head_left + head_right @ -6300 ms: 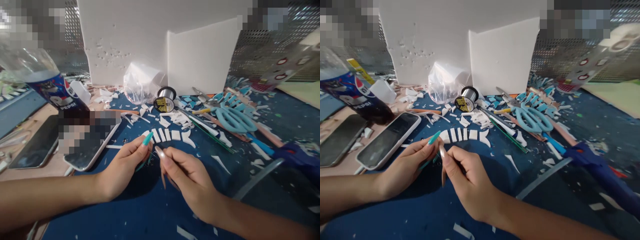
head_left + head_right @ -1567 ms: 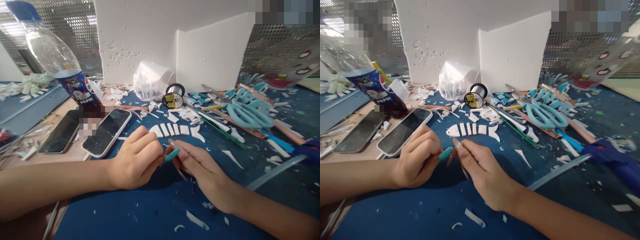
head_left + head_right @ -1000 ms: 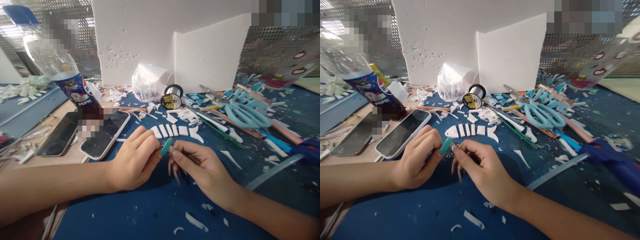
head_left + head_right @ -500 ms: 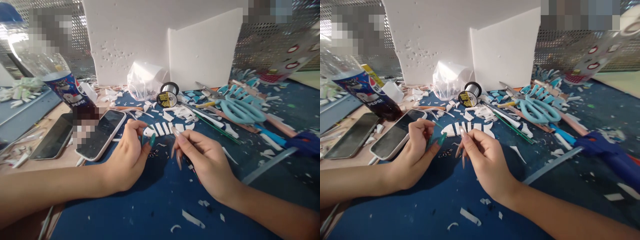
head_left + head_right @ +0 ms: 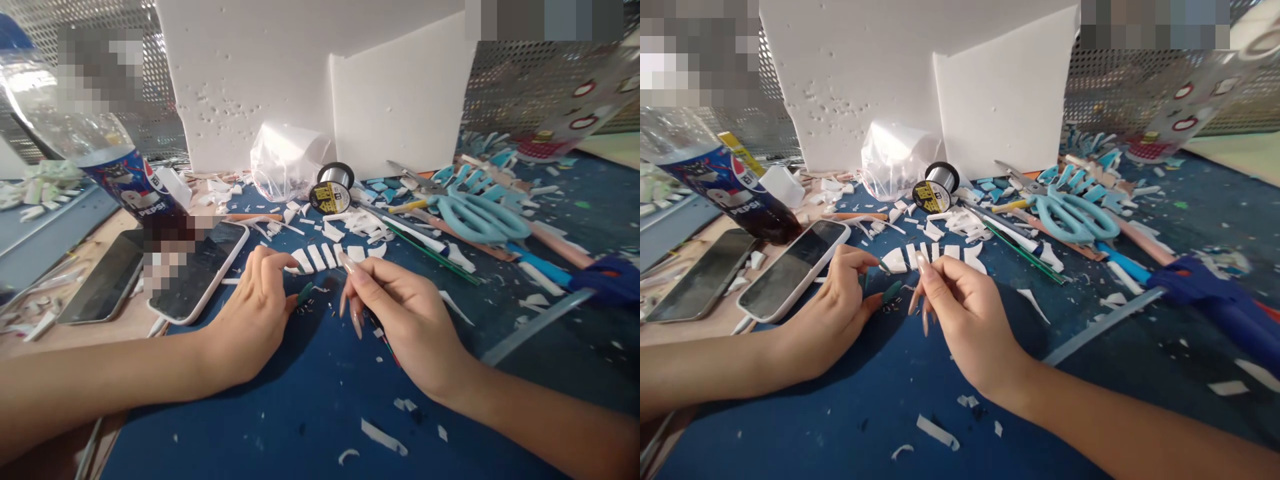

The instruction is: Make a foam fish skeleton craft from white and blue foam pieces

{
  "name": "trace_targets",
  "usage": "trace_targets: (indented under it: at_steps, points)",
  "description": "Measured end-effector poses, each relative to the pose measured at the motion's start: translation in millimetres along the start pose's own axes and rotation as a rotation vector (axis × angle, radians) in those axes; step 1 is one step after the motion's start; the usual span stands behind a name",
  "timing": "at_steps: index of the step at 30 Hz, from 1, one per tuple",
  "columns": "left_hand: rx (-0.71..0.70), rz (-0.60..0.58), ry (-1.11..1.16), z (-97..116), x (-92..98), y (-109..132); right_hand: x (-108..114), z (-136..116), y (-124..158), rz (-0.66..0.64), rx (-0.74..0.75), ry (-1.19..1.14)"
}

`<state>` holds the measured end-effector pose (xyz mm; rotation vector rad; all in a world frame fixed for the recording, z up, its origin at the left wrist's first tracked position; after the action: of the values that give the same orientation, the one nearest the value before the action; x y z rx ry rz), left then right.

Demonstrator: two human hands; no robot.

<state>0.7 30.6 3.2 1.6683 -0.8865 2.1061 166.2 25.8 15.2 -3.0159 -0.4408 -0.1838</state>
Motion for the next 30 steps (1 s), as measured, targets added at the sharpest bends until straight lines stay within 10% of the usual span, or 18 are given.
trace_targets:
  at_steps: [8, 18, 24, 30]
  points:
    - [-0.187, -0.042, -0.407, 18, 19.0, 0, 0, -1, -3, -0.012, -0.041, 0.024]
    - [-0.3, -0.267, -0.385, 19, 13.0, -2, -1, 0, -2, -0.014, -0.033, 0.002]
    - [-0.306, -0.35, -0.271, 19, 12.8, -3, -1, 1, -2, -0.021, -0.039, 0.0]
    - [-0.073, -0.133, 0.256, 14, 14.5, -5, 0, 0, 1, -0.027, -0.005, 0.022]
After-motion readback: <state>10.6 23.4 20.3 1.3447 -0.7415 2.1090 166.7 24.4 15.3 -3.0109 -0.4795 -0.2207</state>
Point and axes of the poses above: each hand's wrist, its own y-axis away from the middle knuckle, its own x-axis out of the back of the hand, z = x × y, the point moved 3 cm from there along -y, towards the middle knuckle, and after that the axes turned 8 degrees about -z, right-handed, at the moved point
